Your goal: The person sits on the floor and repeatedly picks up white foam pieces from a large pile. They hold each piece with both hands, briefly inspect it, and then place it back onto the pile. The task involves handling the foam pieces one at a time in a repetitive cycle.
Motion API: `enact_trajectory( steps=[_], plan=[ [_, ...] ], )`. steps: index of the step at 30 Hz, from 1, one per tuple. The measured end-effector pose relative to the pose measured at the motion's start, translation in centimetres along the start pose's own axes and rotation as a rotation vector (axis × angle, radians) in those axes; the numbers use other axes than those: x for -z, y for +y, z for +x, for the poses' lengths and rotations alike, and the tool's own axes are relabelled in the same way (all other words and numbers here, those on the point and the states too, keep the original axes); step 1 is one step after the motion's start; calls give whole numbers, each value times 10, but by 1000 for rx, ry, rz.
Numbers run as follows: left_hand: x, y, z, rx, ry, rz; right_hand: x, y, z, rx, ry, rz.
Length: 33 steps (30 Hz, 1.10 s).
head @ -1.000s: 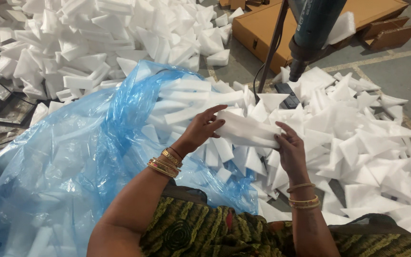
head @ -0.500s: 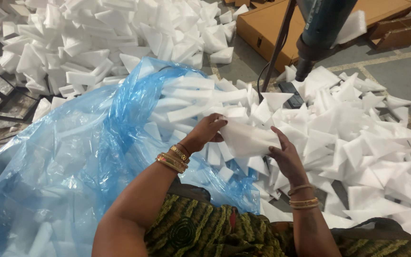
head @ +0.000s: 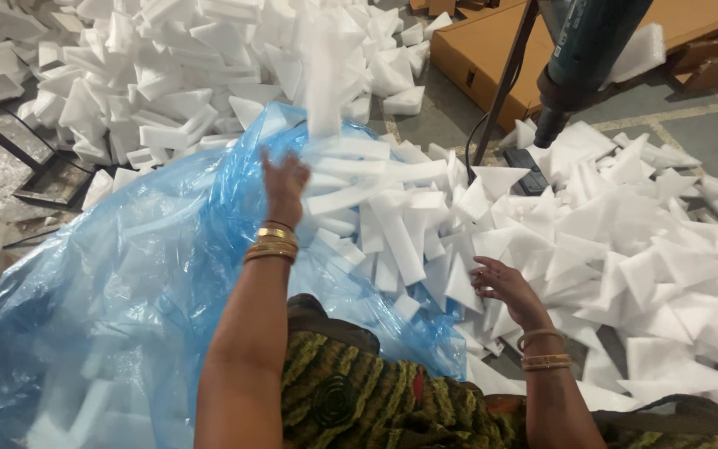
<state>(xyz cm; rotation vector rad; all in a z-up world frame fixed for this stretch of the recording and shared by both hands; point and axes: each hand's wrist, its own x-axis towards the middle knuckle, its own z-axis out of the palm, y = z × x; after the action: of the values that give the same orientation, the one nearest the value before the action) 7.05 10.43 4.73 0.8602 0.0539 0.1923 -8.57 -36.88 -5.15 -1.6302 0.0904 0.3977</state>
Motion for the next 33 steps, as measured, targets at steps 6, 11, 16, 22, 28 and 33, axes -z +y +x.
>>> enact_trajectory(
  steps=[6, 11, 16, 22, 28, 33],
  plan=[
    [-58, 14, -51, 165, 79, 424, -36, -15, -7, -92, -87, -216],
    [-80, -1, -76, 138, -233, 1063, -34, -30, -16, -75, -86, -240],
    [-64, -34, -68, 46, -461, 1439, 14, -35, -14, -65, 36, -210],
    [-57, -71, -23, -10, -798, 1841, 140, -22, -18, -127, 280, -234],
    [-78, -115, 0, 159, -557, 1918, 236, 14, -94, -126, 634, -87],
    [-53, -207, -46, -238, -390, 1476, 263, 53, -144, -145, 1188, 137]
  ],
)
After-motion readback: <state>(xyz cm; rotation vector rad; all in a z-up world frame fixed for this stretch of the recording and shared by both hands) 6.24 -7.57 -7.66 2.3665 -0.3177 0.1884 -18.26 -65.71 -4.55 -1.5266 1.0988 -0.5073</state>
